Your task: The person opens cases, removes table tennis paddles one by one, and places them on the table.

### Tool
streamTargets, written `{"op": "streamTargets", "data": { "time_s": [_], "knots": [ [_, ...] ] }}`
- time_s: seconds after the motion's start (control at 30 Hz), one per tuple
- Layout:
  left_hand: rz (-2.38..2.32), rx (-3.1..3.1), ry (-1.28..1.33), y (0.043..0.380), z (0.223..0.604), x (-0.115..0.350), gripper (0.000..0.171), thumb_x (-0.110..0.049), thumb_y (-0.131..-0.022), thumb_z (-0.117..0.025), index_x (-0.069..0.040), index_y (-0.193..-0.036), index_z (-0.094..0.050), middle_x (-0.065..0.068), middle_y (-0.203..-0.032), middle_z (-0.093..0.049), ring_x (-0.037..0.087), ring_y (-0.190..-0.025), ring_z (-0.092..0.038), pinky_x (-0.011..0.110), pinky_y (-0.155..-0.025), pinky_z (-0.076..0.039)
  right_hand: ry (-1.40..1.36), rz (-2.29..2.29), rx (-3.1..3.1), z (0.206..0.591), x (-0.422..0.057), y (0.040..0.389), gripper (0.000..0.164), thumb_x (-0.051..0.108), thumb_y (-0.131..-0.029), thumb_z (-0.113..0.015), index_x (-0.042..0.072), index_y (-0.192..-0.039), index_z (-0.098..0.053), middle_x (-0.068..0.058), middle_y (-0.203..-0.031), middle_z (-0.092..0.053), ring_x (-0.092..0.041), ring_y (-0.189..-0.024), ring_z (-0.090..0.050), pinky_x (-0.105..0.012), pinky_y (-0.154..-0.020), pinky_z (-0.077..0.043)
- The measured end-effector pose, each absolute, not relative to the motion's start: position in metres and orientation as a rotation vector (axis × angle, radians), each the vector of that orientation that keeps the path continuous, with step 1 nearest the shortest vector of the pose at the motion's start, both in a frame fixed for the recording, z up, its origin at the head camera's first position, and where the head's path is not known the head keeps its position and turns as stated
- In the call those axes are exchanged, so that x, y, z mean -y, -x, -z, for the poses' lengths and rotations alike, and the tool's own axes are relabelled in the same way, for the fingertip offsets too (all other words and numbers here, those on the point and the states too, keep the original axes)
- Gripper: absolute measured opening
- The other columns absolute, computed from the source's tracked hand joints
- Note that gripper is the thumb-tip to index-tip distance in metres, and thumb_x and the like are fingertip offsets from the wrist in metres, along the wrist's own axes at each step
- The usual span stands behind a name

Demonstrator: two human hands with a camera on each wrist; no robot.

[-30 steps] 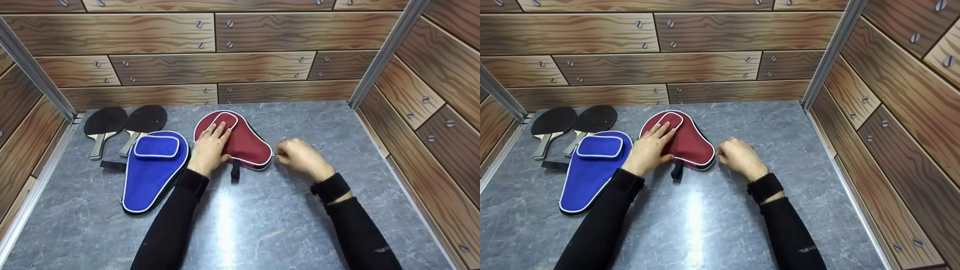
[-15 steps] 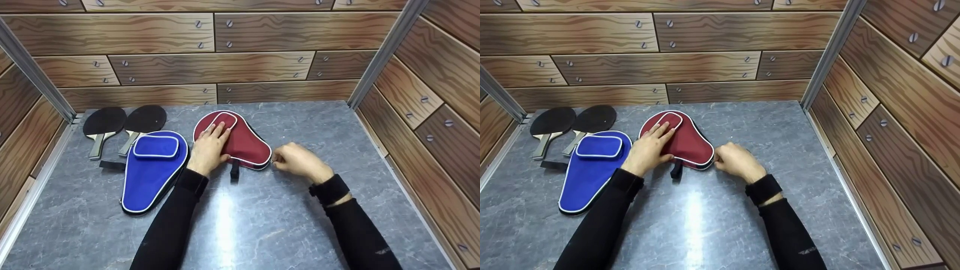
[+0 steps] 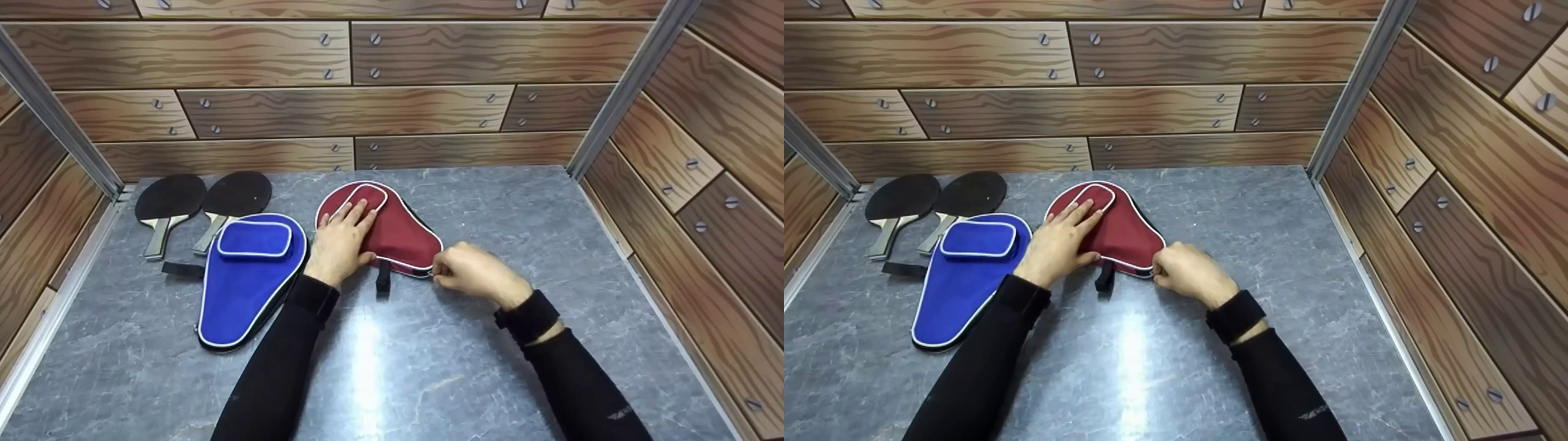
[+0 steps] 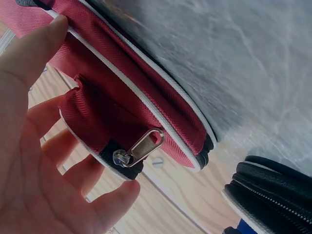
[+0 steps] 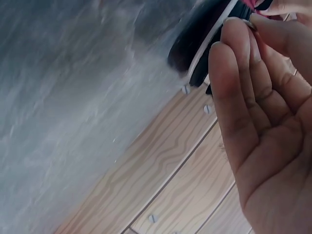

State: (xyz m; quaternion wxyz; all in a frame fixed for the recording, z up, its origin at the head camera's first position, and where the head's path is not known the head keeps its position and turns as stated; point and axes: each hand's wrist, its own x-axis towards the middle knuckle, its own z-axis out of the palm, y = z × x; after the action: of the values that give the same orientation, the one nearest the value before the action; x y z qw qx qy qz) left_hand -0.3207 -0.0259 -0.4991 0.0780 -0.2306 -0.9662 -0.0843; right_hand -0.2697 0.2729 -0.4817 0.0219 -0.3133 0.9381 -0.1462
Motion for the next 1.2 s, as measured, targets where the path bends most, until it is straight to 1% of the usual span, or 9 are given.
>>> {"op": "streamTargets", "data": {
  "time_s": [0.1,0.2,0.5,0.63,0.77,0.83,0.93,1.07,1.2],
  "knots": [
    [0.270,2.902,0.684,0.321,0.500,0.026,0.093,-0.044,-0.098,-0.095,-0.018,-0.177,-0.054,0.009,-0.190,-0.045,0.039,-0.176,-0.046,0.074,-0.133,-0.051,0.977,0.445,-2.933,0.485,-0.264,0.267,0.006,0.006,-0.095,-0.088,0.011,-0.092,-0.089,0.004,-0.079,-0.079,-0.005,-0.070,-0.060,-0.033,-0.068,-0.062],
    [0.283,2.902,0.687,0.321,0.500,0.026,0.092,-0.043,-0.098,-0.095,-0.017,-0.177,-0.055,0.010,-0.190,-0.045,0.040,-0.176,-0.046,0.074,-0.132,-0.052,0.965,0.431,-2.976,0.489,-0.253,0.262,0.012,0.007,-0.096,-0.088,0.012,-0.085,-0.085,0.005,-0.073,-0.072,-0.007,-0.065,-0.052,-0.034,-0.063,-0.056],
    [0.259,2.915,0.722,0.318,0.495,0.023,0.090,-0.040,-0.100,-0.094,-0.017,-0.177,-0.054,0.011,-0.190,-0.044,0.040,-0.176,-0.045,0.074,-0.132,-0.052,0.883,0.325,-3.100,0.494,-0.228,0.249,0.020,0.006,-0.096,-0.087,0.012,-0.080,-0.076,-0.005,-0.077,-0.076,-0.028,-0.067,-0.069,-0.051,-0.065,-0.064],
    [0.263,2.906,0.756,0.318,0.495,0.025,0.089,-0.040,-0.100,-0.094,-0.016,-0.177,-0.055,0.011,-0.189,-0.046,0.040,-0.176,-0.045,0.074,-0.132,-0.052,0.891,0.333,-3.071,0.490,-0.231,0.250,0.020,0.010,-0.097,-0.087,0.012,-0.078,-0.079,-0.002,-0.073,-0.074,-0.021,-0.063,-0.063,-0.048,-0.061,-0.060],
    [0.314,2.887,0.842,0.318,0.497,0.026,0.090,-0.039,-0.099,-0.095,-0.014,-0.176,-0.055,0.013,-0.188,-0.047,0.043,-0.176,-0.044,0.075,-0.133,-0.050,0.874,0.436,-2.986,0.478,-0.242,0.254,0.020,0.019,-0.102,-0.085,0.011,-0.084,-0.085,0.003,-0.071,-0.072,-0.011,-0.061,-0.054,-0.037,-0.059,-0.055],
    [0.336,2.888,0.887,0.318,0.496,0.026,0.091,-0.039,-0.100,-0.094,-0.014,-0.177,-0.054,0.013,-0.189,-0.045,0.043,-0.177,-0.042,0.075,-0.136,-0.048,0.857,0.512,-2.952,0.470,-0.250,0.257,0.023,0.023,-0.106,-0.083,0.010,-0.087,-0.087,0.003,-0.072,-0.074,-0.007,-0.062,-0.054,-0.033,-0.060,-0.054],
    [0.353,2.898,0.942,0.317,0.495,0.025,0.093,-0.040,-0.100,-0.094,-0.014,-0.179,-0.051,0.013,-0.191,-0.043,0.043,-0.179,-0.039,0.073,-0.139,-0.044,0.855,0.623,-2.933,0.459,-0.264,0.262,0.022,0.023,-0.109,-0.081,0.009,-0.093,-0.088,0.001,-0.077,-0.077,-0.005,-0.064,-0.058,-0.028,-0.062,-0.056],
    [0.362,2.894,1.024,0.316,0.493,0.023,0.097,-0.040,-0.098,-0.096,-0.015,-0.180,-0.049,0.012,-0.192,-0.041,0.043,-0.179,-0.038,0.072,-0.140,-0.043,0.900,0.661,-3.014,0.455,-0.283,0.271,0.017,0.019,-0.109,-0.080,0.008,-0.097,-0.087,-0.003,-0.084,-0.081,-0.012,-0.071,-0.067,-0.036,-0.069,-0.063],
    [0.377,2.867,1.112,0.315,0.493,0.022,0.100,-0.038,-0.095,-0.098,-0.016,-0.180,-0.050,0.011,-0.191,-0.042,0.041,-0.180,-0.038,0.073,-0.140,-0.043,0.898,0.630,-3.075,0.463,-0.298,0.282,0.013,0.015,-0.108,-0.078,0.006,-0.110,-0.088,-0.009,-0.101,-0.086,-0.025,-0.092,-0.080,-0.050,-0.089,-0.070]
  ]
}}
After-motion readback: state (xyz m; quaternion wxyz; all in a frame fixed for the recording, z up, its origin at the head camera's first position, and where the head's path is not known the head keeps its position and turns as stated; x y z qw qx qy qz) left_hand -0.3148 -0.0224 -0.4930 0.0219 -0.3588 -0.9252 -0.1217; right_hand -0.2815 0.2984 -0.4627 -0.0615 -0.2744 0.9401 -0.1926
